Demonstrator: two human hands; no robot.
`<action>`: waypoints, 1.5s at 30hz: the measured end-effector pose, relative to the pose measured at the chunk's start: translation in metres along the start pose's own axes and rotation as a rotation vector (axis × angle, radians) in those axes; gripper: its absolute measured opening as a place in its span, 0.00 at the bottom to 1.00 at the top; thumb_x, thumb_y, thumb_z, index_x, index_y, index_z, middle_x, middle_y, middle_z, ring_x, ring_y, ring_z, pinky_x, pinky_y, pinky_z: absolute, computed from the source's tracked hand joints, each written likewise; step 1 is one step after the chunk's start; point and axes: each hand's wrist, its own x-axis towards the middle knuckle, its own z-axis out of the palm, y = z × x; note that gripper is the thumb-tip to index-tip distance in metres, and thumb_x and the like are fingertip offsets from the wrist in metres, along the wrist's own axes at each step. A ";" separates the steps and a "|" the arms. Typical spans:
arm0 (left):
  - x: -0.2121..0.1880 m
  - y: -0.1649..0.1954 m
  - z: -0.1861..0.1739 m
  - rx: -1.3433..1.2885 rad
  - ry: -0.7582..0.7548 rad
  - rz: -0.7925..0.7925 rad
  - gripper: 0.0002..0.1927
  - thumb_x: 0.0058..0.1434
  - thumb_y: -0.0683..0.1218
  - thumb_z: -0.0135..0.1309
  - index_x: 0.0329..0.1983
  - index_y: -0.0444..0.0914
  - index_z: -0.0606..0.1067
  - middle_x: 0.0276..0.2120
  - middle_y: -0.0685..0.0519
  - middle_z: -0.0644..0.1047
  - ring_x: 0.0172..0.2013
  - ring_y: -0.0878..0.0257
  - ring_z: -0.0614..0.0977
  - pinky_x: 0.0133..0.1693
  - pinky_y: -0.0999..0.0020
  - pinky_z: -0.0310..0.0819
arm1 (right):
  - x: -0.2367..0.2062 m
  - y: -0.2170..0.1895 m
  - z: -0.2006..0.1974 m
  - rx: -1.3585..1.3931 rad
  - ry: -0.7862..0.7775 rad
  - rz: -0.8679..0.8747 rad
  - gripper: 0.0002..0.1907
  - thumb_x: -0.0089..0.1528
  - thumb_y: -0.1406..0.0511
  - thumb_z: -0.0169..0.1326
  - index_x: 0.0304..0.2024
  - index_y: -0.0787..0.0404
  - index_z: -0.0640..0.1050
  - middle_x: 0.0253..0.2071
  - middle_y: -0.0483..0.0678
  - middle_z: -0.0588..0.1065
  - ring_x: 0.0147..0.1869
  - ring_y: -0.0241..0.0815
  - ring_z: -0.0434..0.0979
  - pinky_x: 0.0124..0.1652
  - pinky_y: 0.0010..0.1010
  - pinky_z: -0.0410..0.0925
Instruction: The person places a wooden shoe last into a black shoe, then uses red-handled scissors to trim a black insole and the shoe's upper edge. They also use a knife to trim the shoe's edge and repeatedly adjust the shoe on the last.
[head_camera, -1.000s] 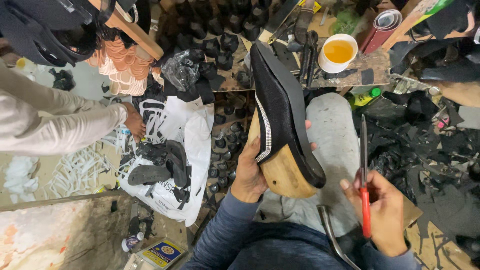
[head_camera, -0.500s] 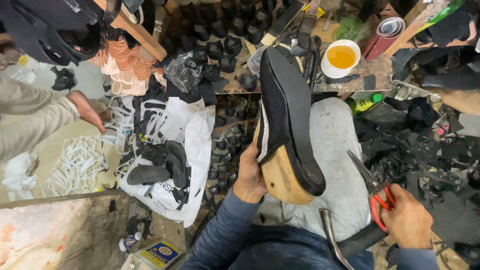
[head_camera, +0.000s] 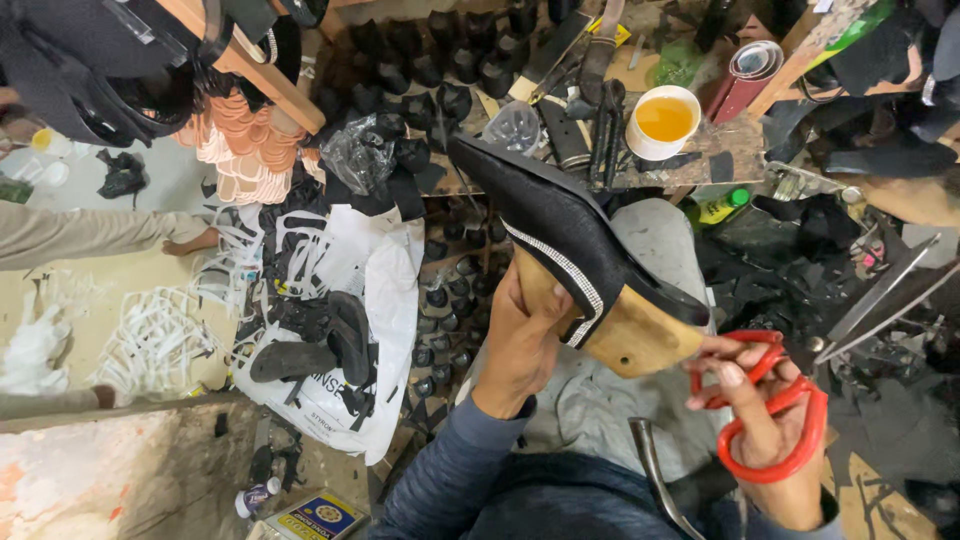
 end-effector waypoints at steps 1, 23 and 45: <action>-0.001 0.001 0.001 -0.006 -0.003 0.005 0.32 0.66 0.44 0.63 0.69 0.34 0.64 0.55 0.54 0.75 0.56 0.65 0.77 0.61 0.67 0.71 | 0.000 0.000 0.006 0.045 -0.019 -0.024 0.14 0.65 0.68 0.53 0.50 0.65 0.66 0.53 0.58 0.74 0.51 0.45 0.81 0.37 0.36 0.75; -0.012 0.012 -0.014 -0.053 -0.081 0.112 0.42 0.66 0.46 0.53 0.79 0.35 0.47 0.71 0.54 0.65 0.69 0.68 0.68 0.68 0.79 0.64 | 0.009 0.059 0.020 0.320 -0.131 0.027 0.24 0.65 0.71 0.58 0.61 0.66 0.65 0.48 0.57 0.78 0.42 0.46 0.80 0.41 0.39 0.73; 0.007 0.037 -0.020 -0.191 -0.028 0.238 0.16 0.86 0.52 0.40 0.63 0.35 0.57 0.56 0.48 0.73 0.55 0.59 0.78 0.60 0.58 0.76 | 0.009 0.061 0.012 0.218 -0.156 -0.014 0.29 0.61 0.77 0.56 0.64 0.64 0.66 0.48 0.59 0.76 0.48 0.52 0.82 0.43 0.43 0.76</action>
